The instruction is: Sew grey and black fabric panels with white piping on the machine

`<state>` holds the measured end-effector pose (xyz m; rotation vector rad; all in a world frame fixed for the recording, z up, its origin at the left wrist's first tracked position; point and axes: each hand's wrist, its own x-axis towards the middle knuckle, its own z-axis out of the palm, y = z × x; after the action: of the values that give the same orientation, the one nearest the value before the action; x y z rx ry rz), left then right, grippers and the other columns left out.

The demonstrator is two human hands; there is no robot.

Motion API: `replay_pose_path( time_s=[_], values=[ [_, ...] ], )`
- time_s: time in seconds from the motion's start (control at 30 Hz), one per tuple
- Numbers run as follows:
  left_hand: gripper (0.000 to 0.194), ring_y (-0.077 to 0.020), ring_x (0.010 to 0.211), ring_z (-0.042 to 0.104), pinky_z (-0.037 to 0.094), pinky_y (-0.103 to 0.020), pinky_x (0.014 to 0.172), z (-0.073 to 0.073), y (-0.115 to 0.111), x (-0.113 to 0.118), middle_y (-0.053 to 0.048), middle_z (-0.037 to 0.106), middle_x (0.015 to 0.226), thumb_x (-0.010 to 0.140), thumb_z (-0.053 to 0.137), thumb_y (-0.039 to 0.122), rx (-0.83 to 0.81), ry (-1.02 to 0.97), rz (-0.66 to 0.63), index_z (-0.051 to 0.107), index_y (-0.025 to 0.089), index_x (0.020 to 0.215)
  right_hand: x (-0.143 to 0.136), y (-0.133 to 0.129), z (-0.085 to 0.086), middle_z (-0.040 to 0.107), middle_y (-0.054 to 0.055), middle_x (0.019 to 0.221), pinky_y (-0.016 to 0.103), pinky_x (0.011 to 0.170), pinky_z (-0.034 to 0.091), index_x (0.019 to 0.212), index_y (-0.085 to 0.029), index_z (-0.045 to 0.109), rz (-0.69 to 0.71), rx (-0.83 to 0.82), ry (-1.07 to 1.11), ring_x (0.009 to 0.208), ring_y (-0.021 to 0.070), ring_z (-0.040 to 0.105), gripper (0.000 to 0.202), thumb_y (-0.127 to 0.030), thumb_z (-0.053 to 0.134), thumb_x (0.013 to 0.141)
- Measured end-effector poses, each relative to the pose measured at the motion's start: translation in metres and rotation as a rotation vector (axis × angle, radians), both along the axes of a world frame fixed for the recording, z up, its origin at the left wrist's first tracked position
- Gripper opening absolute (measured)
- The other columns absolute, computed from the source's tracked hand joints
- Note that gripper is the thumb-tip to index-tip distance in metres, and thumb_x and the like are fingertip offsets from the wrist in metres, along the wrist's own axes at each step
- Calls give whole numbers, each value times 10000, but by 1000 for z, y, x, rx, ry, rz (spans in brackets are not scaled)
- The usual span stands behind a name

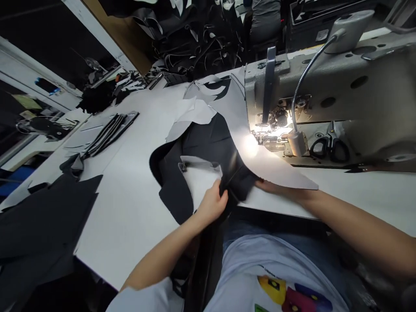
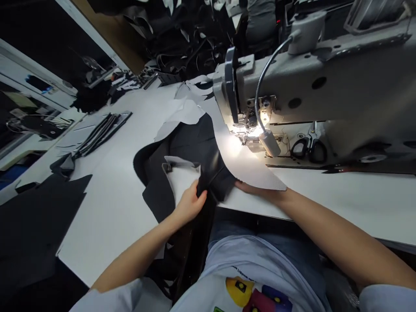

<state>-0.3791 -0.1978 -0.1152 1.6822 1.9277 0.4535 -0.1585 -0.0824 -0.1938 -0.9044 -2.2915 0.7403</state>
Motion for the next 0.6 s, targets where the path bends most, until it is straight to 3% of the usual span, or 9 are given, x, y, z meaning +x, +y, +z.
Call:
replay_pose_path(
  time_s=[0.07, 0.17, 0.23, 0.3, 0.37, 0.43, 0.5, 0.6],
  values=[
    [198, -217, 836, 660, 513, -324, 786, -5, -25, 5, -51, 668, 859, 914, 423, 210, -64, -40, -32, 526, 193, 1082, -16, -11, 4, 659, 120, 1211, 437, 1065, 426, 1216, -201, 646, 213, 101, -13, 1201, 278, 562, 387, -277, 549, 849],
    [202, -225, 736, 660, 495, -307, 678, -1, -34, 4, -37, 658, 765, 892, 454, 167, -232, 186, -88, 523, 179, 1082, -39, -24, 7, 601, 176, 1316, 458, 1090, 403, 1162, -158, 674, 397, 252, -84, 1270, 286, 532, 333, -168, 519, 867],
    [252, -236, 820, 662, 498, -314, 705, 10, -19, 2, -66, 683, 871, 884, 490, 160, -120, 404, -168, 526, 174, 1132, -47, -29, 9, 590, 209, 1325, 488, 1093, 398, 1187, -127, 664, 375, 294, -133, 1282, 299, 527, 357, -116, 510, 866],
    [324, -242, 911, 640, 503, -332, 767, 23, 1, 5, -93, 683, 974, 905, 514, 200, 129, 587, -286, 519, 164, 1227, -49, -32, 12, 571, 229, 1344, 503, 1096, 399, 1256, -98, 622, 384, 318, -153, 1298, 305, 515, 403, -105, 522, 866],
    [401, -248, 874, 624, 500, -347, 749, 37, 17, 14, -96, 677, 912, 914, 529, 216, 283, 760, -423, 506, 131, 1306, -46, -33, 14, 575, 246, 1328, 502, 1096, 407, 1231, -65, 629, 388, 346, -160, 1287, 310, 525, 380, -114, 538, 866],
    [406, -243, 779, 610, 477, -342, 665, 50, 26, 26, -78, 649, 786, 921, 511, 176, 324, 915, -544, 524, 105, 1320, -43, -35, 16, 594, 253, 1294, 500, 1097, 412, 1179, -51, 649, 377, 383, -162, 1261, 311, 546, 332, -123, 537, 875],
    [380, -233, 762, 606, 449, -329, 622, 59, 32, 39, -77, 639, 773, 935, 463, 123, 360, 997, -653, 556, 115, 1303, -42, -39, 18, 621, 230, 1256, 502, 1087, 424, 1177, -64, 649, 360, 426, -176, 1236, 307, 562, 323, -120, 521, 885],
    [373, -232, 952, 618, 477, -330, 718, 57, 53, 55, -118, 671, 1022, 961, 417, 99, 425, 947, -887, 561, 130, 1304, -43, -43, 21, 672, 175, 1168, 496, 1054, 449, 1183, -97, 651, 297, 458, -256, 1171, 296, 598, 357, -53, 467, 880]
  ],
)
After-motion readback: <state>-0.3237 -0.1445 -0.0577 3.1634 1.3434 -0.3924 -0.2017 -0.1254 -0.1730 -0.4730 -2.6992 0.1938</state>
